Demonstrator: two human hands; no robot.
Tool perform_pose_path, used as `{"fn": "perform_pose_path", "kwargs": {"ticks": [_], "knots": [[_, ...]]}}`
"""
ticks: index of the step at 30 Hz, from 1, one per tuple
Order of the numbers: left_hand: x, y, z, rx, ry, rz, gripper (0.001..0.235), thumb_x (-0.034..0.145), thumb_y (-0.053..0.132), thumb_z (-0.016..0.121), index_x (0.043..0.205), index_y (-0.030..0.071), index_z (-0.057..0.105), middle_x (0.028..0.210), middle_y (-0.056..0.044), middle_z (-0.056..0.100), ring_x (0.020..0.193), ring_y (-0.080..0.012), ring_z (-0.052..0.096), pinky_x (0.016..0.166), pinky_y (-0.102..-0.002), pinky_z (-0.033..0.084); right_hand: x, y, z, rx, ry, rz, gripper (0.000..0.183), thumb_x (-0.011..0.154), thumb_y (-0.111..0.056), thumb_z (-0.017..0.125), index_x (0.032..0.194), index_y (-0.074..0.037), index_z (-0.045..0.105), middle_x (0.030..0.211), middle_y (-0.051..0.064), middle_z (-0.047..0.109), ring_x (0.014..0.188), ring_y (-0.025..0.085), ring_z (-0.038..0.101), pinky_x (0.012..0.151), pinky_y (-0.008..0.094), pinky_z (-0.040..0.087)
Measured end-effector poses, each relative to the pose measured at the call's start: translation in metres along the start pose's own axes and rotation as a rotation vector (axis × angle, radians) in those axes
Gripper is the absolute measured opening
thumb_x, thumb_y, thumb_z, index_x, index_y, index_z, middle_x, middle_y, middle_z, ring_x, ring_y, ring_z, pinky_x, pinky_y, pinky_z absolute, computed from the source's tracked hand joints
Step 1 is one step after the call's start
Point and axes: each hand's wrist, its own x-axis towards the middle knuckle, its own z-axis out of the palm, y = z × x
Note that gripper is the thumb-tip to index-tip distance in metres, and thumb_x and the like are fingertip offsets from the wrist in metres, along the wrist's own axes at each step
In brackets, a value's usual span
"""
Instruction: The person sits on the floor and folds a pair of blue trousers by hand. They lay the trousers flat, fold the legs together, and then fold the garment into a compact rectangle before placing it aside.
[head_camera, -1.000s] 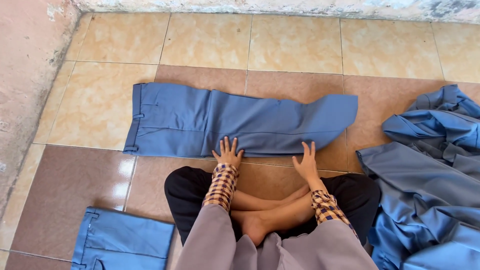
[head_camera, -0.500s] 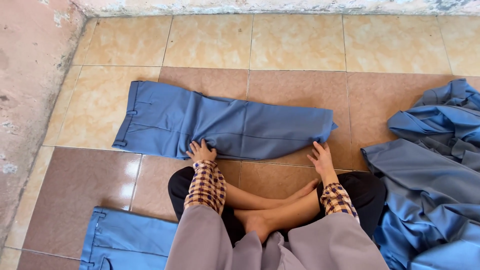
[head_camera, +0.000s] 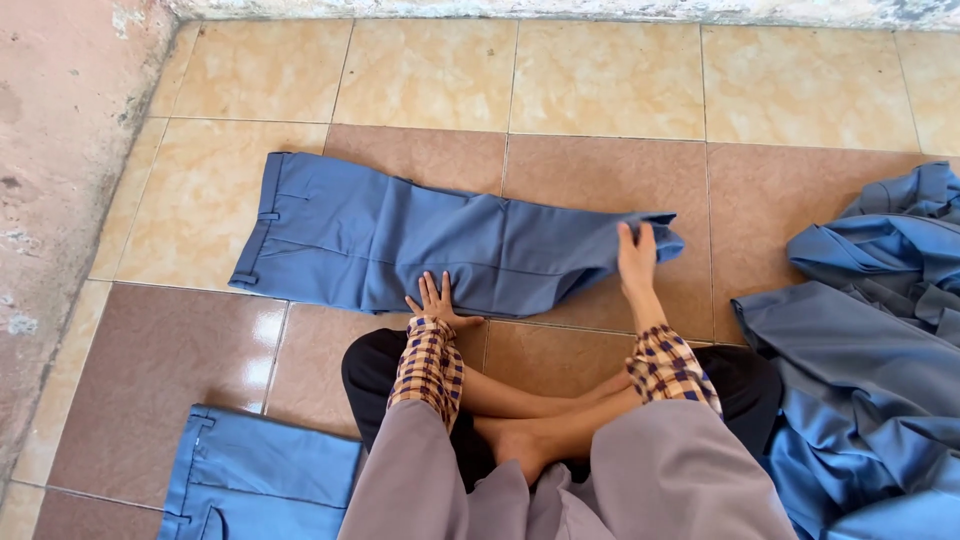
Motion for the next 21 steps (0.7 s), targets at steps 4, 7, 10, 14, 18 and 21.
{"fn": "perform_pose_path", "kwargs": {"ticks": [4, 7, 10, 14, 18, 21], "knots": [[0.001, 0.003, -0.001, -0.001, -0.016, -0.047, 0.141, 0.058, 0.097, 0.059, 0.164, 0.029, -0.003, 0.171, -0.014, -0.004, 0.158, -0.0306, -0.007, 0.119, -0.07, -0.006, -0.019, -0.047, 0.059, -0.158, -0.127, -0.443, 0.034, 0.102, -0.029, 0.068, 0.121, -0.001, 0.06, 0.112, 0.029, 0.062, 0.113, 0.045, 0.061, 0.091, 0.054, 0.052], [0.002, 0.004, -0.002, -0.025, -0.042, -0.055, 0.135, 0.063, 0.098, 0.054, 0.164, 0.029, -0.003, 0.171, -0.014, -0.005, 0.158, -0.0307, -0.008, 0.119, -0.069, -0.009, -0.053, -0.064, 0.081, -0.098, -0.31, -0.466, 0.029, 0.102, -0.023, 0.067, 0.12, -0.002, 0.056, 0.117, 0.027, 0.063, 0.121, 0.043, 0.058, 0.095, 0.052, 0.053], [0.003, 0.002, -0.005, -0.04, -0.071, -0.058, 0.132, 0.066, 0.098, 0.052, 0.164, 0.03, -0.006, 0.171, -0.014, -0.008, 0.157, -0.0314, -0.01, 0.118, -0.07, -0.009, -0.063, -0.045, 0.078, -0.081, -0.381, -0.374, 0.025, 0.103, -0.017, 0.063, 0.124, -0.006, 0.053, 0.13, 0.021, 0.061, 0.131, 0.042, 0.054, 0.101, 0.051, 0.051], [0.009, 0.001, -0.004, -0.071, -0.106, -0.05, 0.129, 0.069, 0.096, 0.052, 0.163, 0.032, -0.009, 0.17, -0.015, -0.012, 0.157, -0.0328, -0.013, 0.117, -0.071, -0.007, -0.048, 0.016, 0.06, -0.063, -0.396, -0.066, 0.053, 0.108, -0.034, 0.055, 0.153, -0.016, 0.034, 0.137, 0.021, 0.058, 0.133, 0.039, 0.053, 0.108, 0.053, 0.044], [0.015, 0.0, -0.002, -0.072, -0.109, -0.047, 0.126, 0.072, 0.096, 0.048, 0.163, 0.031, -0.01, 0.17, -0.016, -0.013, 0.156, -0.0335, -0.014, 0.117, -0.072, -0.008, -0.056, 0.026, 0.024, -0.498, -0.513, 0.024, 0.066, 0.109, -0.06, 0.031, 0.159, -0.018, 0.036, 0.158, 0.02, 0.042, 0.14, 0.039, 0.047, 0.113, 0.053, 0.04], [0.016, 0.001, -0.003, -0.072, -0.095, -0.056, 0.124, 0.073, 0.096, 0.046, 0.163, 0.031, -0.008, 0.17, -0.016, -0.011, 0.157, -0.0338, -0.013, 0.117, -0.071, -0.006, -0.027, 0.082, 0.006, -1.232, -0.511, -0.23, 0.066, 0.104, -0.073, 0.022, 0.155, -0.035, 0.04, 0.154, 0.009, 0.04, 0.107, 0.036, 0.072, 0.095, 0.046, 0.058]]}}
